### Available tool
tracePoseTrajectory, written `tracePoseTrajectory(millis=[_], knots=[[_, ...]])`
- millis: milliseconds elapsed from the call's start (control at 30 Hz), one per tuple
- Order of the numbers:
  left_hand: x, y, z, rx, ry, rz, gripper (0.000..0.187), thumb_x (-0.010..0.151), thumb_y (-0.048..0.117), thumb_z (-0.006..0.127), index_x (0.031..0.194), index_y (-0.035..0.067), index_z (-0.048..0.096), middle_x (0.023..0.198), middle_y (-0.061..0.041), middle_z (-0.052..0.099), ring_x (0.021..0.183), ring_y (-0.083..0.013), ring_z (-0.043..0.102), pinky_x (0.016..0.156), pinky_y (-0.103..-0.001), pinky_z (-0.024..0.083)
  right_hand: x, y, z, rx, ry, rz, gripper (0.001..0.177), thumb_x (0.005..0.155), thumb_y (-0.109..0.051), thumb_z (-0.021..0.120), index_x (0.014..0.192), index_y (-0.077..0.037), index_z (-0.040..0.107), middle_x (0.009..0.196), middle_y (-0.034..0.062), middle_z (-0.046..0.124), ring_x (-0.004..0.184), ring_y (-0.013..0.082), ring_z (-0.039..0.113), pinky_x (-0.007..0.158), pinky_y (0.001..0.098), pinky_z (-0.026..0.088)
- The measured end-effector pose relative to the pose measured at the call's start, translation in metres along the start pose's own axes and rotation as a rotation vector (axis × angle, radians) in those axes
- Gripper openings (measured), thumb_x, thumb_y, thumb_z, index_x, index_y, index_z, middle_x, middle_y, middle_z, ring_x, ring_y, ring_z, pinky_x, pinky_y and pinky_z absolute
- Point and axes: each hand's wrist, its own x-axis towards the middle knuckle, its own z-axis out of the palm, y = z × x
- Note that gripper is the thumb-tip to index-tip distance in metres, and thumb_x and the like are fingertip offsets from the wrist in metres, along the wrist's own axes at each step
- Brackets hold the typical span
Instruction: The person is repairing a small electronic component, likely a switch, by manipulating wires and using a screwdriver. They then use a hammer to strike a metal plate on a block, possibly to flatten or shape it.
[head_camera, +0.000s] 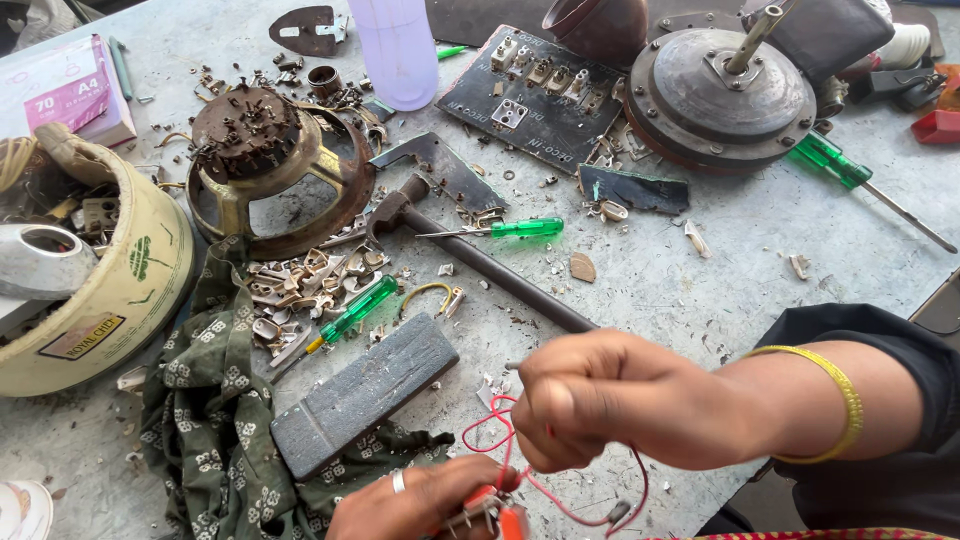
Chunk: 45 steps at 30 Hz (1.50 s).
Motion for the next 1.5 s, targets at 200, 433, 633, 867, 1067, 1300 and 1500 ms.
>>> tracePoseTrajectory(millis=[200, 433, 633, 867, 1067, 1300, 1500], knots=[[-0.001, -0.021, -0.001, -0.611, 0.217, -0.349, 0.03, 0.093, 0.02, 0.071, 0.112, -0.002, 0.079, 0.097, -0.015, 0.082, 0.083, -0.0214, 0.078, 0.074, -0.033, 0.062, 0.022, 0.006, -0.011, -0.314, -0.062, -0.022, 0.035, 0.114, -0.03, 0.058, 0.096, 0.0, 0.063, 0.096, 0.009, 0.07, 0.095, 0.0204, 0.067, 0.084, 0.0388, 0.056], [0.003, -0.034, -0.01, -0.802, 0.223, -0.556, 0.038, 0.092, 0.023, 0.067, 0.12, -0.002, 0.074, 0.101, -0.015, 0.079, 0.085, -0.0191, 0.074, 0.07, -0.034, 0.061, 0.027, 0.018, -0.02, -0.651, -0.131, -0.174, 0.031, 0.114, -0.029, 0.062, 0.097, -0.003, 0.066, 0.101, 0.0073, 0.074, 0.105, 0.02, 0.073, 0.098, 0.0355, 0.059], [0.007, -0.024, -0.011, -0.866, 0.236, -0.623, 0.043, 0.084, 0.02, 0.069, 0.124, 0.003, 0.07, 0.109, -0.007, 0.079, 0.089, -0.015, 0.073, 0.073, -0.034, 0.061, 0.032, 0.019, -0.02, -0.563, -0.077, -0.133, 0.029, 0.11, -0.028, 0.064, 0.097, -0.002, 0.068, 0.102, 0.0086, 0.075, 0.098, 0.0228, 0.073, 0.095, 0.0379, 0.059], [0.009, -0.022, -0.011, -0.834, 0.229, -0.569, 0.04, 0.089, 0.021, 0.071, 0.123, 0.0, 0.072, 0.099, -0.008, 0.078, 0.085, -0.0154, 0.072, 0.076, -0.032, 0.06, 0.034, 0.024, -0.015, -0.915, -0.076, -0.265, 0.031, 0.101, -0.024, 0.075, 0.089, -0.004, 0.056, 0.106, 0.0103, 0.073, 0.095, 0.0241, 0.073, 0.082, 0.0358, 0.058], [0.009, -0.017, -0.012, -0.887, 0.193, -0.509, 0.04, 0.092, 0.023, 0.071, 0.123, -0.002, 0.071, 0.101, -0.009, 0.076, 0.087, -0.0144, 0.071, 0.077, -0.031, 0.059, 0.033, 0.024, -0.014, -1.059, -0.06, -0.475, 0.023, 0.102, -0.021, 0.072, 0.089, -0.007, 0.06, 0.111, 0.0101, 0.067, 0.099, 0.0249, 0.069, 0.088, 0.0378, 0.055], [0.011, -0.008, -0.016, -0.867, 0.152, -0.504, 0.038, 0.094, 0.022, 0.068, 0.125, 0.0, 0.069, 0.1, -0.007, 0.075, 0.089, -0.0147, 0.072, 0.077, -0.031, 0.061, 0.034, 0.019, -0.012, -1.207, 0.04, -0.465, 0.019, 0.099, -0.018, 0.074, 0.088, -0.008, 0.063, 0.106, 0.0072, 0.068, 0.097, 0.0241, 0.07, 0.085, 0.0383, 0.055], [0.009, -0.005, -0.015, -0.908, 0.108, -0.426, 0.036, 0.098, 0.018, 0.065, 0.128, -0.001, 0.063, 0.106, -0.006, 0.071, 0.092, -0.0137, 0.069, 0.081, -0.03, 0.059, 0.043, 0.018, -0.001, -1.52, -0.254, -0.677, 0.032, 0.097, -0.017, 0.078, 0.123, -0.006, 0.064, 0.116, 0.0108, 0.064, 0.102, 0.0297, 0.066, 0.087, 0.042, 0.055]])
